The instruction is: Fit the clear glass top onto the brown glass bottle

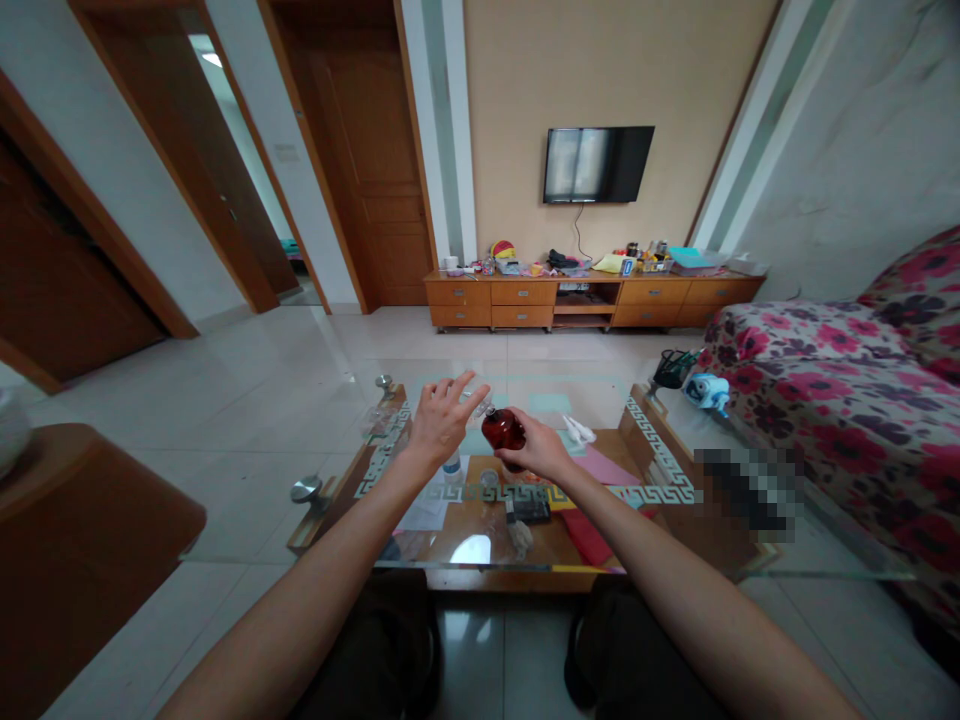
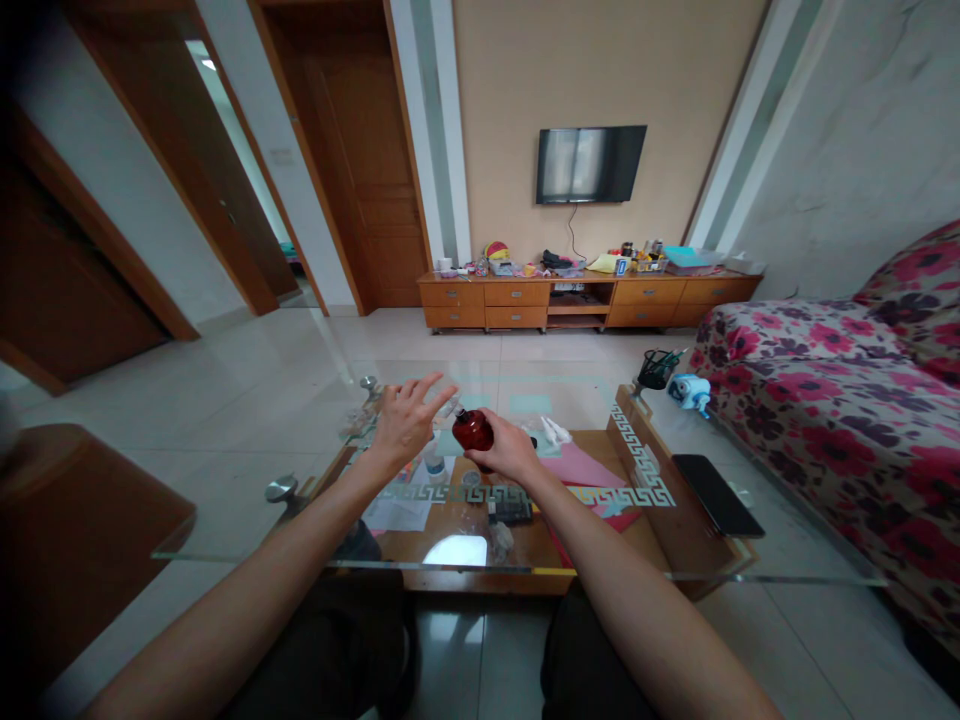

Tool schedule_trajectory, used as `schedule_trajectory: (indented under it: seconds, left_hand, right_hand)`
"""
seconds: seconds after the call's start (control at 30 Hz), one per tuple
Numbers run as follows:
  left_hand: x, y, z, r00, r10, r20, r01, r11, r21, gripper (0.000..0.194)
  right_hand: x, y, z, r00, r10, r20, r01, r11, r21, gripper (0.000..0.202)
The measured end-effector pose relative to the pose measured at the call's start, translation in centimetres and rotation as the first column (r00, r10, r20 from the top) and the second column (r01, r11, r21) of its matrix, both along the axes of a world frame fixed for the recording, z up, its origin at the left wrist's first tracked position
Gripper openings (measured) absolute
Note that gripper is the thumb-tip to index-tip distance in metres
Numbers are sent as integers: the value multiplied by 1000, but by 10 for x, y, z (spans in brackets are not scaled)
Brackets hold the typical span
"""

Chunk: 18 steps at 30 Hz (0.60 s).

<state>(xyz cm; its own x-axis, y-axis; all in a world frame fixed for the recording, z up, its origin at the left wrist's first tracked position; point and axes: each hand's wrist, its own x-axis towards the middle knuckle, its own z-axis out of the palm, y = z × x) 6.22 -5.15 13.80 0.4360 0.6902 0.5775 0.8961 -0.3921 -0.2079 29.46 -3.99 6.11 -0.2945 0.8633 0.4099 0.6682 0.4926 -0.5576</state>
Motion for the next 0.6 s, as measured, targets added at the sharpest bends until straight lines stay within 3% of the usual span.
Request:
schedule_trajectory:
  seconds: [0.6]
  left_hand:
    - [2,1,2,999,-11,-31,11,1000,17,53]
  right_hand:
    - [0,1,0,1000,14,-27,-14,1000,-2,87]
